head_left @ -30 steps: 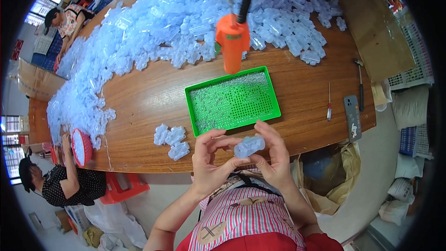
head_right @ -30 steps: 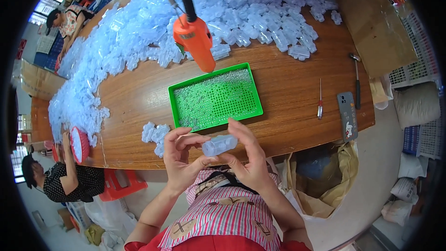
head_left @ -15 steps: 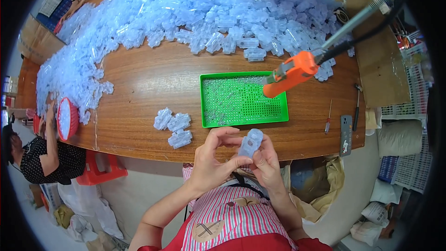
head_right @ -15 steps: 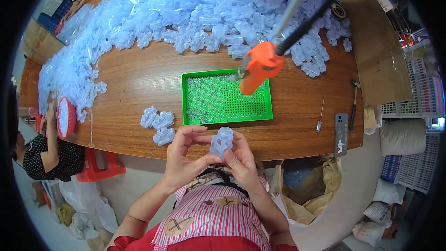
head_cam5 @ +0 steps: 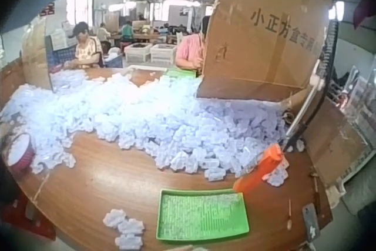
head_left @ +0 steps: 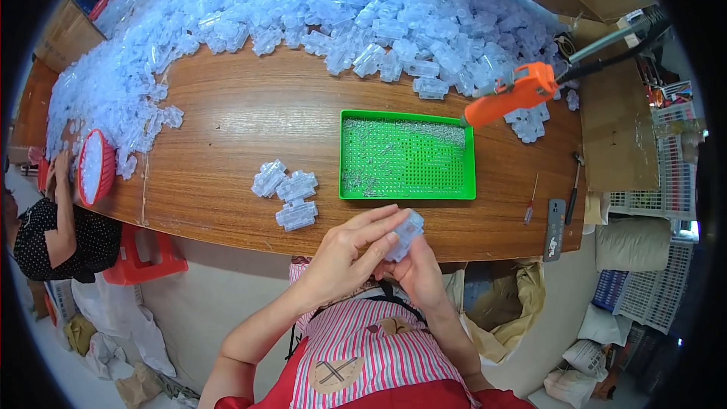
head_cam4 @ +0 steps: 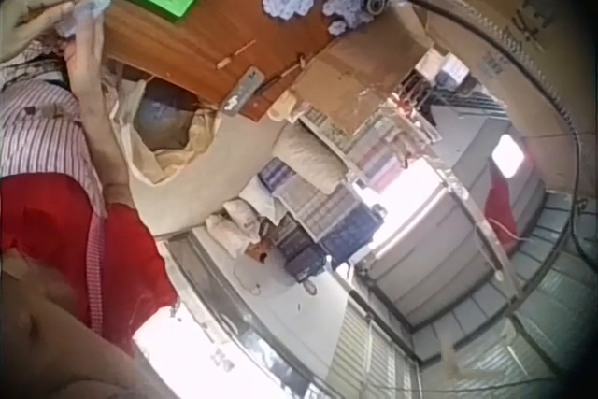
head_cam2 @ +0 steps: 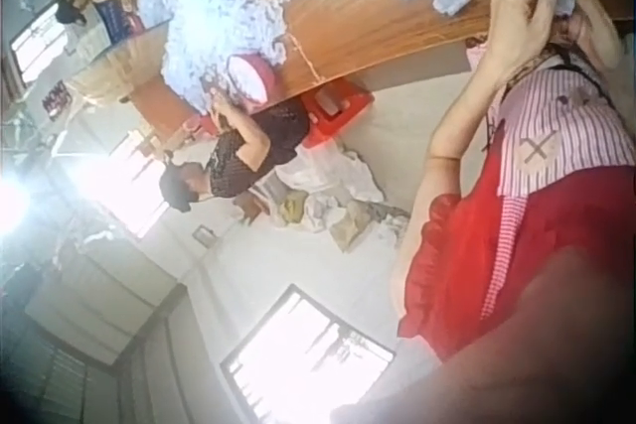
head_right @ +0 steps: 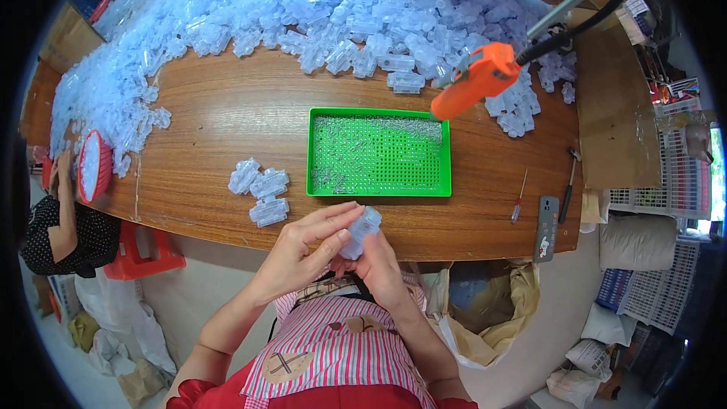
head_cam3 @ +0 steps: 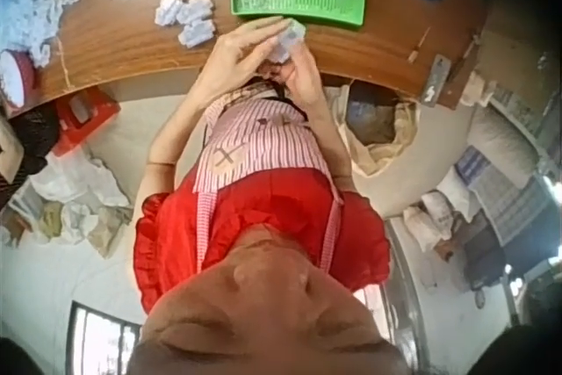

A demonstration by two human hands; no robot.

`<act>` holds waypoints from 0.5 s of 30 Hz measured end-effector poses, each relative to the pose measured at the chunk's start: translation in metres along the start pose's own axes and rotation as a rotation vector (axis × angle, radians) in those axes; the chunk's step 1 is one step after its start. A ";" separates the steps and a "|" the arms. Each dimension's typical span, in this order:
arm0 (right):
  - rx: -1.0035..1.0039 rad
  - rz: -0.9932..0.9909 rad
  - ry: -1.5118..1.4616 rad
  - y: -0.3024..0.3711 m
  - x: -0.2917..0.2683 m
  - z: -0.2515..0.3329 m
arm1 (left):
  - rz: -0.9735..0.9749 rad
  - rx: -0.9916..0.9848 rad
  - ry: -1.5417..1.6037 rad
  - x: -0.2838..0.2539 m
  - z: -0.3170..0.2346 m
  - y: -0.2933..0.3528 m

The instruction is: The person assembles plastic components by inserting metal pins by hand, fitting plastic casing pieces together, and securing them with screws from a tray using an electric screwdriver.

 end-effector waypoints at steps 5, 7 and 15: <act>-0.083 -0.141 0.149 -0.001 -0.008 0.004 | 0.067 0.146 -0.058 0.003 -0.006 0.005; -0.059 -0.133 0.113 -0.001 -0.006 0.003 | 0.094 0.094 -0.092 0.001 -0.002 0.003; -0.066 -0.149 0.157 -0.007 -0.006 -0.001 | 0.128 -0.114 0.055 -0.001 0.018 0.007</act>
Point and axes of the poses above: each hand's wrist, its own y-axis away from the middle knuckle, its own x-axis out of the palm, z = x × y, the point moved 7 cm from there along -y, towards the middle knuckle, and after that the axes turned 12 degrees about -z, right-handed, at the moved point
